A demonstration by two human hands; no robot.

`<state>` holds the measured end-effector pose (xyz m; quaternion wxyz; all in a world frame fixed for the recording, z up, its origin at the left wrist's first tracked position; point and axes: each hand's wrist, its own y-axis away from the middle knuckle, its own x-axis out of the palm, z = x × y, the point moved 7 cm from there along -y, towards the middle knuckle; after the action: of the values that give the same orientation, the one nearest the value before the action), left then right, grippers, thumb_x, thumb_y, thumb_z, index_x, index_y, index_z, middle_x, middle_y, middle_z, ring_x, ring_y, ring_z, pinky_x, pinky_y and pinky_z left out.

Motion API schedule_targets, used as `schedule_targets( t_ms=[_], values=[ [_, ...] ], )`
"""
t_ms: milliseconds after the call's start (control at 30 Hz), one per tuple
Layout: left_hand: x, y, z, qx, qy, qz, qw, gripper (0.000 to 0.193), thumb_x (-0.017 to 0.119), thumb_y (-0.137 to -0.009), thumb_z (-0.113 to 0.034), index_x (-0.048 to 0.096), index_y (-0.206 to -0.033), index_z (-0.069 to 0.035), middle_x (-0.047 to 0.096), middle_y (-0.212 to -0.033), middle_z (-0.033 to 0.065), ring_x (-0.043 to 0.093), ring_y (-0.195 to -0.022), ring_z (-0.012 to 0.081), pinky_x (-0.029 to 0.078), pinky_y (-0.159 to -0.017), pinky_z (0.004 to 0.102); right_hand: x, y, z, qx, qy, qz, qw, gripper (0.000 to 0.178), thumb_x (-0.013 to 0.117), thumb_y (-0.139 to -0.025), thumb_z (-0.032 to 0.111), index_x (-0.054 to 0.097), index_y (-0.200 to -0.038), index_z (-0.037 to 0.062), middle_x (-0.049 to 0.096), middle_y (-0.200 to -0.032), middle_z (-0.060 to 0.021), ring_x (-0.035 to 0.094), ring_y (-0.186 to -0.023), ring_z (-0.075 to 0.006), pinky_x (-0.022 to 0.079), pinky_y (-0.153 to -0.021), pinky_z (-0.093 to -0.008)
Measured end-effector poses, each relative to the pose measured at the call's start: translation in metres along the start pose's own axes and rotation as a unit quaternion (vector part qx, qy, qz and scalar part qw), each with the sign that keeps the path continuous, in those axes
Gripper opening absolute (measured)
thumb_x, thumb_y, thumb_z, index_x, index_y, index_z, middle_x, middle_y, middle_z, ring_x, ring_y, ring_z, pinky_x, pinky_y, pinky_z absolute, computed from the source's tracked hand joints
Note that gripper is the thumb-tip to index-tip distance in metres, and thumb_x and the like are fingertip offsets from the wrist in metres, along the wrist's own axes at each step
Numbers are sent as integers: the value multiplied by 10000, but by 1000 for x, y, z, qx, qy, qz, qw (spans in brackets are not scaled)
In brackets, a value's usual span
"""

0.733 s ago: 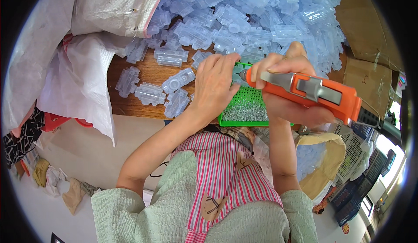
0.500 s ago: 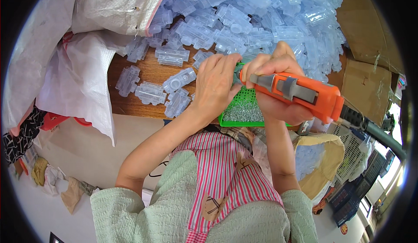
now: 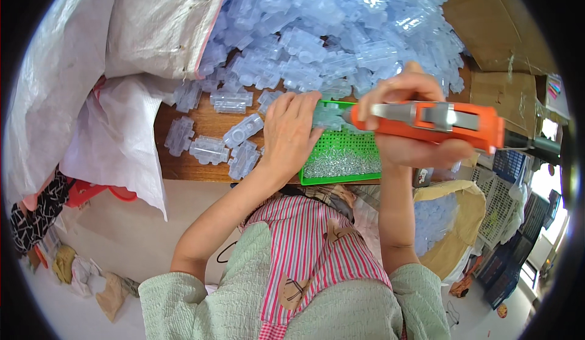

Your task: Using an electric screwdriver to assemble small transparent plastic toy components at a factory workbench.

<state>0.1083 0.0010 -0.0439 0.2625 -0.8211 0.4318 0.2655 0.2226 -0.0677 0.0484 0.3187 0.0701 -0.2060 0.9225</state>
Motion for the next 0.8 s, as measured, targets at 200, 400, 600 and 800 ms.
schedule_targets(
  t_ms=[200,400,600,800],
  values=[
    [1,1,-16,19,-86,56,995,586,719,-652,-60,507,-1199,-75,530,-1214,63,427,-1122,324,366,-933,424,-60,52,10,33,108,-108,988,943,376,-706,848,575,-858,-61,416,-721,-43,524,-470,-160,446,-420,-307],
    [14,-8,-55,73,-30,99,992,603,713,-651,-76,494,-1213,-66,450,-1274,108,385,-1172,334,313,-938,475,-72,74,-2,-2,87,-105,991,921,390,-691,855,546,-853,-38,414,-708,-51,543,-534,-171,464,-475,-325],
    [47,-20,-46,92,-84,78,989,591,752,-658,-166,521,-1199,-115,533,-1214,27,432,-1139,274,314,-923,434,-70,69,-13,2,54,-160,986,792,561,-693,756,592,-776,-31,444,-665,-37,528,-485,-133,410,-425,-235],
    [49,-21,-43,100,-94,69,988,560,747,-660,-171,538,-1177,-124,567,-1164,3,450,-1125,252,312,-920,425,-75,74,-19,26,109,-120,986,900,420,-693,841,535,-820,-43,371,-750,-46,537,-518,-177,461,-465,-322]
  ],
)
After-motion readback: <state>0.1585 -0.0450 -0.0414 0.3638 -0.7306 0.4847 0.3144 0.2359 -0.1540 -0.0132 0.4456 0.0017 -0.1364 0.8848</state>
